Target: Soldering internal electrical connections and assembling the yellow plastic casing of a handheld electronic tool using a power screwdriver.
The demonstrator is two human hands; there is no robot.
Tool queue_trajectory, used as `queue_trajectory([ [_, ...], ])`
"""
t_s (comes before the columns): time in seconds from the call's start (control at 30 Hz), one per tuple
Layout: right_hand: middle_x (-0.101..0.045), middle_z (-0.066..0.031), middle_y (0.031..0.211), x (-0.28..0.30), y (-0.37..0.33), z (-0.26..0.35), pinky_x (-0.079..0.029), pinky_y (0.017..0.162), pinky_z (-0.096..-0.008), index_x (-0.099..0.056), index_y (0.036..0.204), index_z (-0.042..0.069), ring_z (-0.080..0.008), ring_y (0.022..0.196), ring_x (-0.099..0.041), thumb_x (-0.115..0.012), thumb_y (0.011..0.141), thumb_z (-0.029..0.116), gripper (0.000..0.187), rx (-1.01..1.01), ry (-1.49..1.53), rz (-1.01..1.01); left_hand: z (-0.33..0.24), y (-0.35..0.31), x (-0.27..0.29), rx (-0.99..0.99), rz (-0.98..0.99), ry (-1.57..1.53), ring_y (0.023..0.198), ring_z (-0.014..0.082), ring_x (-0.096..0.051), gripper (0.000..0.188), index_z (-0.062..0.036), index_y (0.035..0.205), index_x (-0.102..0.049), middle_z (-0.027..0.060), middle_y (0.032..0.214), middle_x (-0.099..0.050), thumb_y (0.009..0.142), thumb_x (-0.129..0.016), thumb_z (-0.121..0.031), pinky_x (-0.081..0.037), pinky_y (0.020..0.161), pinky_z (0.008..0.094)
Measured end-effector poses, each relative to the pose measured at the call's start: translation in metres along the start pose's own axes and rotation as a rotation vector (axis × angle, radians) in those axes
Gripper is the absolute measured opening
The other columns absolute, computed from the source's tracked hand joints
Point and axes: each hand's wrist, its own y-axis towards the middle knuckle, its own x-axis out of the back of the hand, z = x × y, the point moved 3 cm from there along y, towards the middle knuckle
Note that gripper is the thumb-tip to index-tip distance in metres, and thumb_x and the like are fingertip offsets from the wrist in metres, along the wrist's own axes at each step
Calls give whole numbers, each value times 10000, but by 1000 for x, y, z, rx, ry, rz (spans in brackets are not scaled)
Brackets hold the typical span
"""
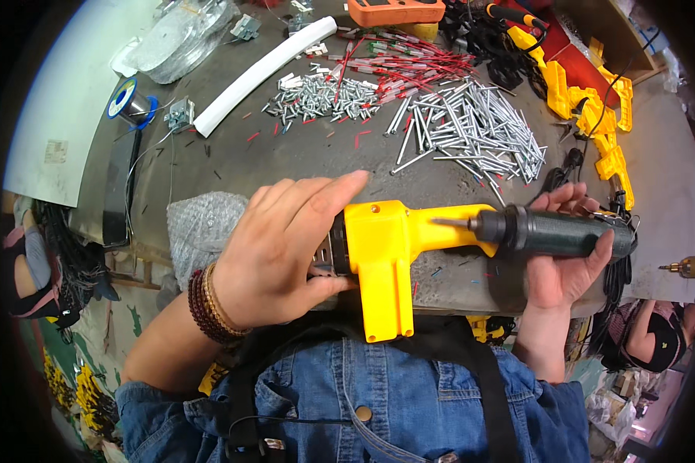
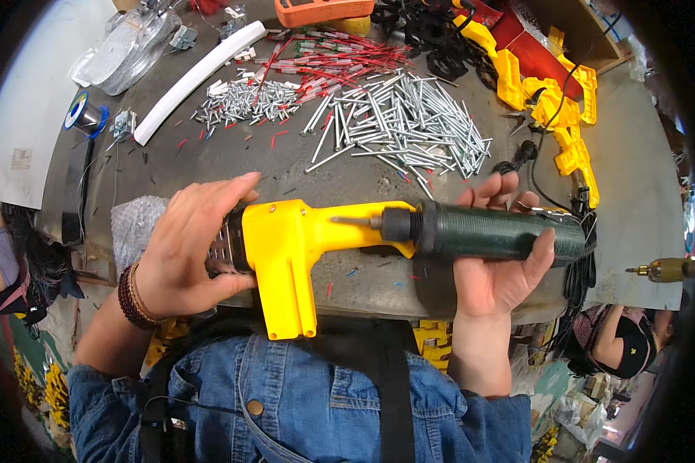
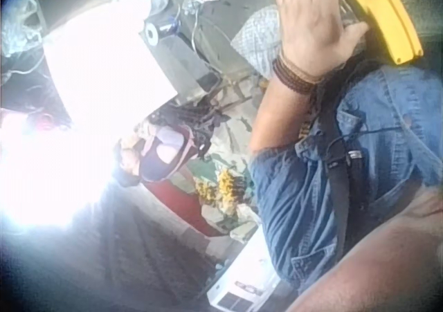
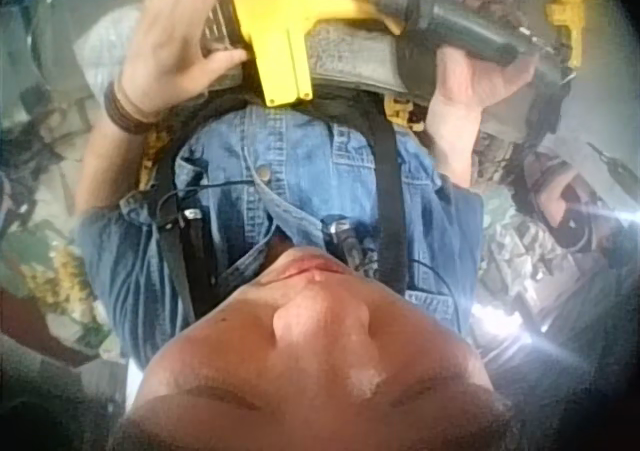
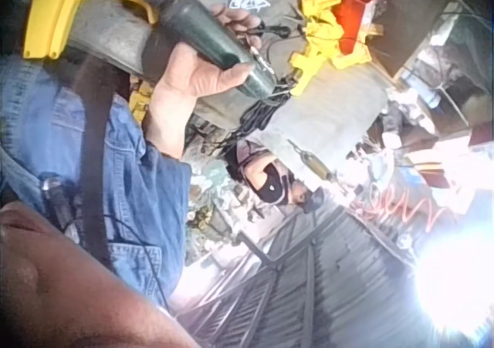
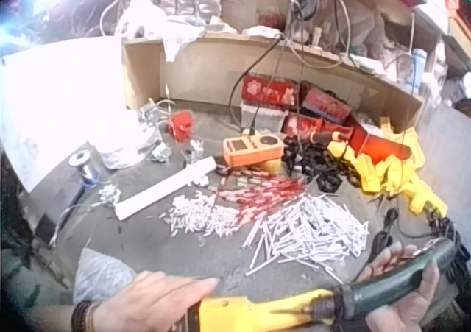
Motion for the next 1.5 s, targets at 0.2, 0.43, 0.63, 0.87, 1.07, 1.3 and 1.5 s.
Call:
queue_trajectory([
  [0.2, -581, -115, 1343, -11, 12, -12, -300, 1176, -563, -643, 1185, 129, -297, 1317, -490, -757, 863, 339, 401, -17, 3, 10, 1, -1, 1, 13, 7, -6, 1037, 350, -565, 967, 6, 1463, -418, 163, 1211, -600, 609, -833, -180, -423, 933, 425],
  [0.43, -586, -108, 1343, -14, 16, -12, -300, 1176, -563, -644, 1188, 133, -293, 1320, -491, -756, 868, 334, 394, -39, -13, 11, 0, 0, 1, 25, 6, -17, 1000, 328, -545, 993, -29, 1485, -415, 155, 1193, -578, 603, -841, -190, -419, 898, 411],
  [0.63, -590, -97, 1325, -14, 20, -15, -309, 1173, -549, -647, 1168, 130, -287, 1306, -498, -750, 874, 327, 369, -59, 22, 24, 0, -1, 0, 30, 11, -19, 995, 327, -544, 1034, -34, 1493, -405, 147, 1196, -574, 571, -853, -171, -418, 888, 415],
  [0.87, -594, -88, 1287, -12, 26, -23, -309, 1181, -527, -652, 1121, 132, -285, 1305, -491, -770, 855, 332, 354, -114, 18, 11, -1, 1, -1, 7, -28, -32, 1010, 329, -547, 1069, -37, 1508, -377, 149, 1228, -557, 564, -864, -159, -414, 887, 419],
  [1.07, -596, -89, 1268, -13, 28, -24, -312, 1181, -525, -654, 1115, 129, -291, 1298, -493, -774, 851, 332, 354, -126, 26, 20, 0, 0, 0, 17, -25, -36, 1038, 330, -541, 1078, -34, 1518, -358, 151, 1239, -552, 575, -863, -164, -404, 904, 420],
  [1.3, -609, -56, 1210, -17, 30, -25, -349, 1141, -512, -639, 1132, 132, -255, 1219, -531, -775, 852, 335, 371, -103, -21, 50, 1, 0, 0, 12, -17, -51, 1035, 332, -533, 1082, -21, 1525, -340, 147, 1214, -550, 581, -852, -160, -396, 900, 424],
  [1.5, -606, -41, 1165, -26, 29, -25, -357, 1120, -506, -623, 1136, 142, -222, 1115, -567, -778, 847, 352, 389, -116, -14, 61, 2, -1, -2, 33, 2, -16, 1007, 328, -547, 1094, 16, 1514, -325, 137, 1206, -592, 571, -844, -174, -404, 899, 420],
])
